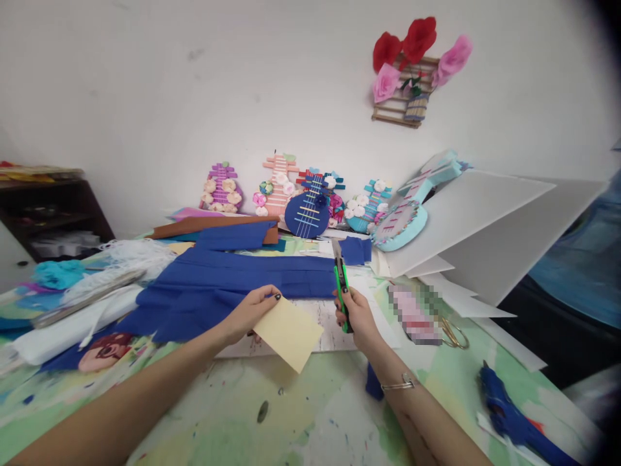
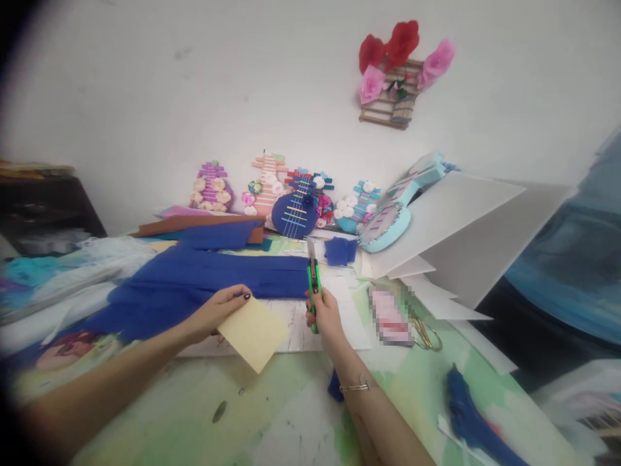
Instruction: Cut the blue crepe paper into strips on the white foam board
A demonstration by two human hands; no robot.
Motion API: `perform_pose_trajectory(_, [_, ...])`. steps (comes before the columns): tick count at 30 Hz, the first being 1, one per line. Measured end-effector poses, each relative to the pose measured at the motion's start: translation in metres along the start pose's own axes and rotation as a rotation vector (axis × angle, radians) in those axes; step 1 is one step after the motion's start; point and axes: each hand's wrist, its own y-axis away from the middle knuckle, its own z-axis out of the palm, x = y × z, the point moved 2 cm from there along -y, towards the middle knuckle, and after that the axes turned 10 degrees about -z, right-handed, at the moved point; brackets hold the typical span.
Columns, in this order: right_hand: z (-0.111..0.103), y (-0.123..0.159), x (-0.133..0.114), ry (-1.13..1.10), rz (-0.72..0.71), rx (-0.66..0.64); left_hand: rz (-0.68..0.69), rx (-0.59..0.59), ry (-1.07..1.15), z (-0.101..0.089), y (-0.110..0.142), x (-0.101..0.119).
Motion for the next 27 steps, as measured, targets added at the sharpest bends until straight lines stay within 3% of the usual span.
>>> perform_pose_trajectory(9, [0.005, 0.008, 0.0, 0.152, 0.227, 0.118, 0.075, -0.031, 0.055, 0.005, 0.001, 0.0])
perform_pose_trajectory(16, [0.004, 0.006, 0.009, 0.266, 0.116, -0.139, 0.197, -0.044, 0.094, 0.009, 0.002, -0.004])
perform_pose_trajectory(19, [0.001, 0.004, 0.011, 0.219, 0.132, -0.177, 0.22, -0.034, 0.076, 0.011, -0.001, -0.006])
perform_pose_trajectory(21, [-0.008, -0.002, 0.008, 0.269, 0.101, -0.1, 0.214, -0.026, 0.046, 0.012, -0.003, -0.009])
perform_pose_trajectory(23, [-0.025, -0.012, 0.002, 0.387, 0.024, 0.065, 0.231, 0.002, -0.064, 0.014, -0.002, -0.011])
perform_pose_trajectory(27, [-0.074, -0.032, -0.011, 0.533, -0.076, 0.359, 0.531, -0.027, -0.687, 0.023, 0.011, -0.012])
